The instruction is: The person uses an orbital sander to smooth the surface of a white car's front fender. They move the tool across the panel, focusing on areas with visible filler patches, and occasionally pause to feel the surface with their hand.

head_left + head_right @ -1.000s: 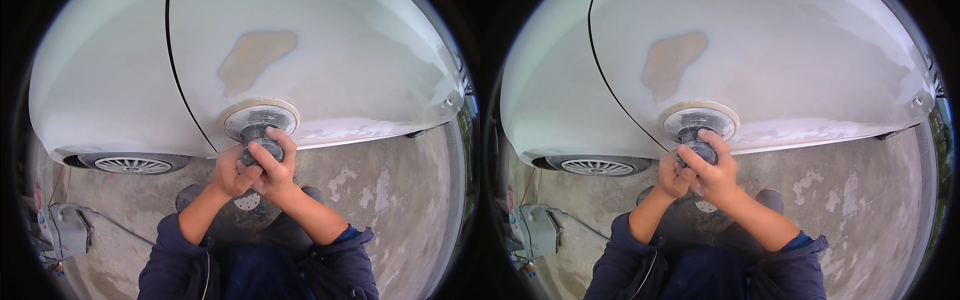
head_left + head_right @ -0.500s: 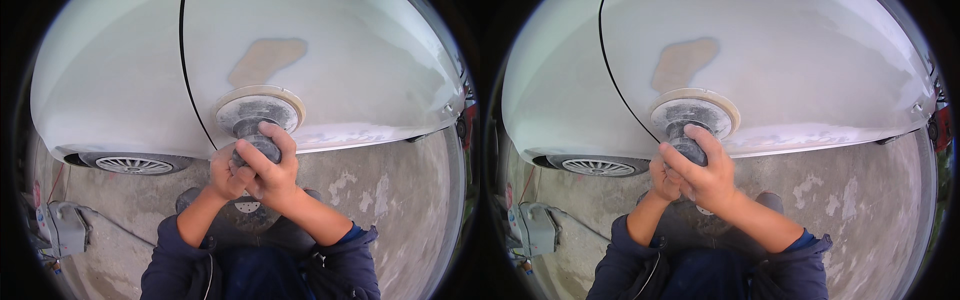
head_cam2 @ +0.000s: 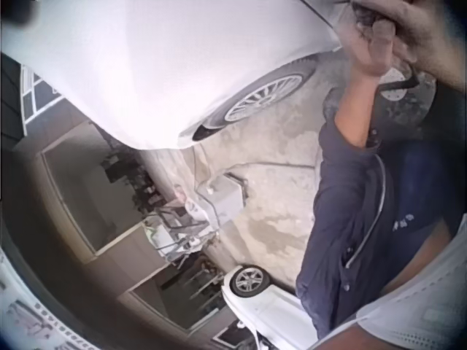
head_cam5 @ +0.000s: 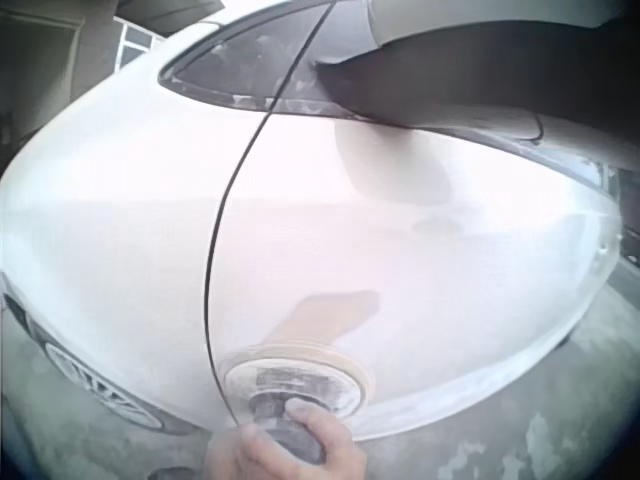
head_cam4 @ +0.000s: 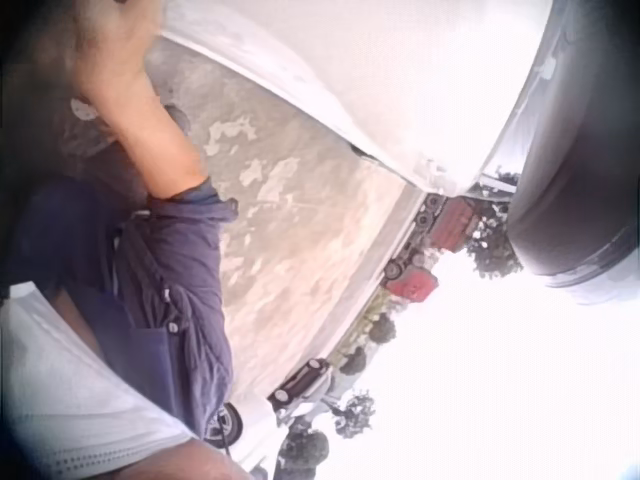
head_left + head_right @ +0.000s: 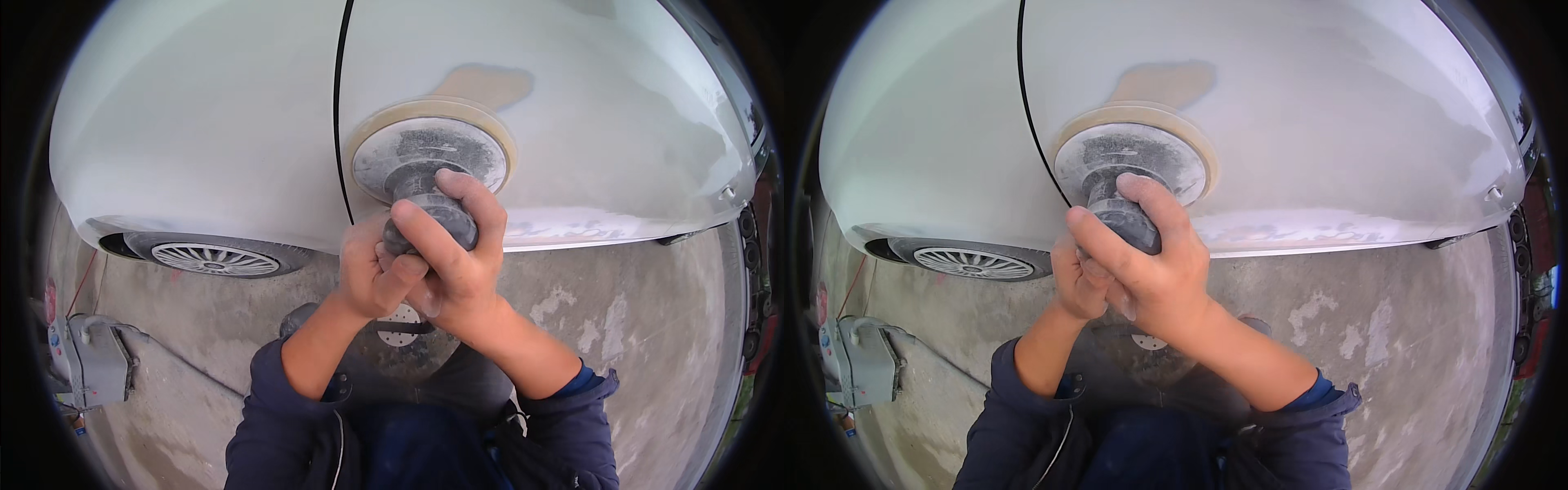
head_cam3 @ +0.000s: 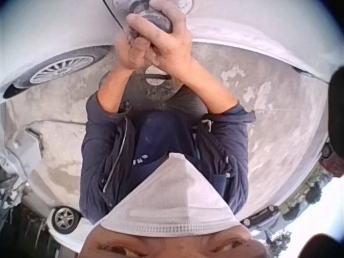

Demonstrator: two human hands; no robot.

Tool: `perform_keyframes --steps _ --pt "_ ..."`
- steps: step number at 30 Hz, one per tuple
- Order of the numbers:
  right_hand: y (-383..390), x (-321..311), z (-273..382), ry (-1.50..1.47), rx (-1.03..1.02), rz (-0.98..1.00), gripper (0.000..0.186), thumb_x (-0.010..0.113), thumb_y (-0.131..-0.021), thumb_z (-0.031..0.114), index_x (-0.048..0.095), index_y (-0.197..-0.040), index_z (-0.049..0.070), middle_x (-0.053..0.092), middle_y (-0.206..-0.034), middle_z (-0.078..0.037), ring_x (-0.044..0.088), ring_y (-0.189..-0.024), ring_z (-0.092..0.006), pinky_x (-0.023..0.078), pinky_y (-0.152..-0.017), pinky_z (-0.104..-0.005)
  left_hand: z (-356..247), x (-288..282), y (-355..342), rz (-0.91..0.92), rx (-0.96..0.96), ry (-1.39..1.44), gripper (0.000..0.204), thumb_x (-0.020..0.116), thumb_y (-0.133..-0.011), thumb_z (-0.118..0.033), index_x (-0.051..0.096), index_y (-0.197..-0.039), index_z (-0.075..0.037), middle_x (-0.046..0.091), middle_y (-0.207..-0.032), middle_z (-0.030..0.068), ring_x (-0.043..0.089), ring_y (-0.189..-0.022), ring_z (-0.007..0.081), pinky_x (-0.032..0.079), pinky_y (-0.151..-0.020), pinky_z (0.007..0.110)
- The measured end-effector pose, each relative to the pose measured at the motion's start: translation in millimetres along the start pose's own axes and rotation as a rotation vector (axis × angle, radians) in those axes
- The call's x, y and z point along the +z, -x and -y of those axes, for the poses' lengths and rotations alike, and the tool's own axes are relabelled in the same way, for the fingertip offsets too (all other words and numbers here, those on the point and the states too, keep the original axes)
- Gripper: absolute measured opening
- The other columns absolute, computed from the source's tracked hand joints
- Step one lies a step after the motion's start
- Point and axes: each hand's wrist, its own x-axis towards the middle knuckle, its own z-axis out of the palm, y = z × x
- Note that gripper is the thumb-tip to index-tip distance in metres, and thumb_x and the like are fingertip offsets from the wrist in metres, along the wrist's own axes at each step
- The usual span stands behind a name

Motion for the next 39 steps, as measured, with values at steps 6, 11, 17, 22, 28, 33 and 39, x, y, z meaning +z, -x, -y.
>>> perform_keyframes --steps 6,11,17,22,28,33,39 --pt "49.5 10.1 -11.7 -0.026 0.043 0.113 0.059 0.083 -0.063 0.010 0.075 -0.120 0.026 0.055 -0.131 -0.018 0.068 -0.101 -0.0358 0.061 -0.076 -0.0385 31.9 -0.4 34.1 -0.008 -0.073 0.015 0.051 0.065 -0.095 -0.050 0.068 -0.097 0.001 0.071 -0.087 0.0146 0.069 -0.077 0.0268 0.053 -0.067 0.037" --pt "34.4 9.1 -2.6 -0.011 0.014 0.087 0.057 0.084 -0.066 0.011 0.075 -0.121 0.024 0.056 -0.131 -0.017 0.070 -0.098 -0.0340 0.062 -0.076 -0.0386 28.5 -0.8 31.1 -0.039 -0.010 0.016 0.051 0.063 -0.096 -0.049 0.067 -0.097 0.002 0.070 -0.086 0.0144 0.069 -0.076 0.0268 0.052 -0.067 0.037" --pt "1.4 11.1 10.9 0.010 -0.009 0.043 0.057 0.085 -0.066 0.010 0.075 -0.121 0.023 0.056 -0.130 -0.019 0.069 -0.101 -0.0363 0.061 -0.077 -0.0401 0.9 -14.5 4.8 0.020 -0.036 0.106 0.056 0.064 -0.095 -0.054 0.068 -0.098 0.002 0.070 -0.087 0.0139 0.069 -0.077 0.0247 0.053 -0.068 0.036" --pt "67.6 23.0 2.1 0.017 0.100 0.197 0.054 0.085 -0.068 0.013 0.075 -0.120 0.025 0.056 -0.131 -0.020 0.069 -0.103 -0.0371 0.061 -0.078 -0.0411 46.3 -10.1 59.1 -0.020 -0.127 0.053 0.056 0.064 -0.095 -0.053 0.067 -0.100 0.003 0.071 -0.087 0.0142 0.069 -0.077 0.0248 0.053 -0.068 0.037" --pt "5.1 1.1 11.8 0.074 0.000 0.107 0.056 0.084 -0.069 0.013 0.074 -0.123 0.023 0.055 -0.132 -0.019 0.069 -0.102 -0.0354 0.062 -0.072 -0.0402 1.0 -9.5 13.7 0.031 -0.083 0.081 0.052 0.063 -0.097 -0.050 0.066 -0.097 0.002 0.068 -0.081 0.0125 0.066 -0.071 0.0230 0.051 -0.064 0.036" --pt "-58.0 -14.7 27.8 0.095 -0.015 0.128 0.060 0.082 -0.070 0.011 0.070 -0.128 0.023 0.054 -0.131 -0.018 0.068 -0.099 -0.0337 0.061 -0.064 -0.0380 -44.8 -8.8 -26.0 -0.001 -0.079 0.136 0.051 0.062 -0.099 -0.048 0.067 -0.100 0.002 0.067 -0.078 0.0072 0.062 -0.070 0.0155 0.049 -0.063 0.032" --pt "-112.3 -34.7 40.2 0.104 0.002 0.112 0.061 0.080 -0.074 0.009 0.066 -0.132 0.019 0.054 -0.128 -0.018 0.062 -0.111 -0.0363 0.060 -0.070 -0.0410 -103.5 -3.5 -71.8 0.002 -0.133 0.191 0.054 0.064 -0.100 -0.050 0.066 -0.093 0.004 0.058 -0.068 -0.0017 0.051 -0.069 0.0048 0.043 -0.058 0.026"
